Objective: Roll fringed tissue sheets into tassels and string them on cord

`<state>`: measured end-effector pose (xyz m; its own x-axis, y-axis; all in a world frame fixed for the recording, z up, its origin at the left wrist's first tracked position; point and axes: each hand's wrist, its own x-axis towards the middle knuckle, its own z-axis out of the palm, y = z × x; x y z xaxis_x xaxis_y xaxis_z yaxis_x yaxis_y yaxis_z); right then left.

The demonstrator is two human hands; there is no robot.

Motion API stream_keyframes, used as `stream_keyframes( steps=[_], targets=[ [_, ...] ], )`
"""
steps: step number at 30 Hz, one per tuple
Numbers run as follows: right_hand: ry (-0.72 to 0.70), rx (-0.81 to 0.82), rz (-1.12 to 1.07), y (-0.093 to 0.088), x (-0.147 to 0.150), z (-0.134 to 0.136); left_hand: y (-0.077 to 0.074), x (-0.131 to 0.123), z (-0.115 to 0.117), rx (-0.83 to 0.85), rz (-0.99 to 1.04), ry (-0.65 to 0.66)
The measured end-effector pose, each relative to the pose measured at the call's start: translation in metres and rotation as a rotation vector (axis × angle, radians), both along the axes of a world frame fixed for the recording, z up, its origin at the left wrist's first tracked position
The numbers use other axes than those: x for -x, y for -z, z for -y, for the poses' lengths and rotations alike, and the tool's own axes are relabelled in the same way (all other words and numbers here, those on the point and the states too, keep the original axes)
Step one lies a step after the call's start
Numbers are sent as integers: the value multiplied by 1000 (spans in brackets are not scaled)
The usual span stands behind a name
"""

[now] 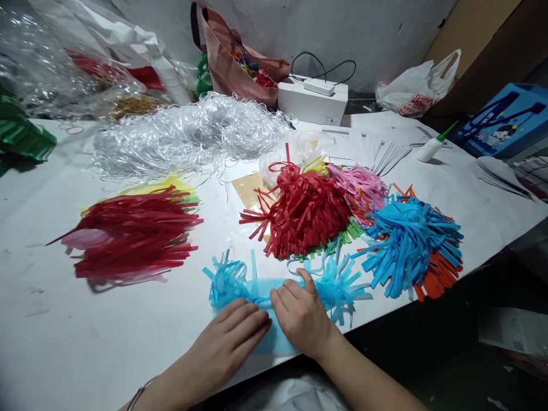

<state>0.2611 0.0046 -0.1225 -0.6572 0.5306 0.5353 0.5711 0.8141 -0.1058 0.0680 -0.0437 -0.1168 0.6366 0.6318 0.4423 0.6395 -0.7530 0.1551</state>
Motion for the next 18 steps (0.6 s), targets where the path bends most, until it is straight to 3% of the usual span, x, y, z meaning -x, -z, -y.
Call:
stream_keyframes(
  steps=[3, 7, 10, 14, 18],
  targets=[
    [34, -7, -33, -6, -7, -7, 9, -3, 7, 121, -107, 55],
    [189, -35, -99, -28, -26, -25, 25, -5, 10, 186, -181, -128],
    [354, -125, -130, -48, -49, -42, 27, -6, 9, 295, -241, -243],
    [600, -330, -188, -66, -98, -66, 22, -6, 1, 310, -310, -340],
    [848, -551, -255, -87, -173, -71, 21, -5, -19, 331, -324, -403]
  ],
)
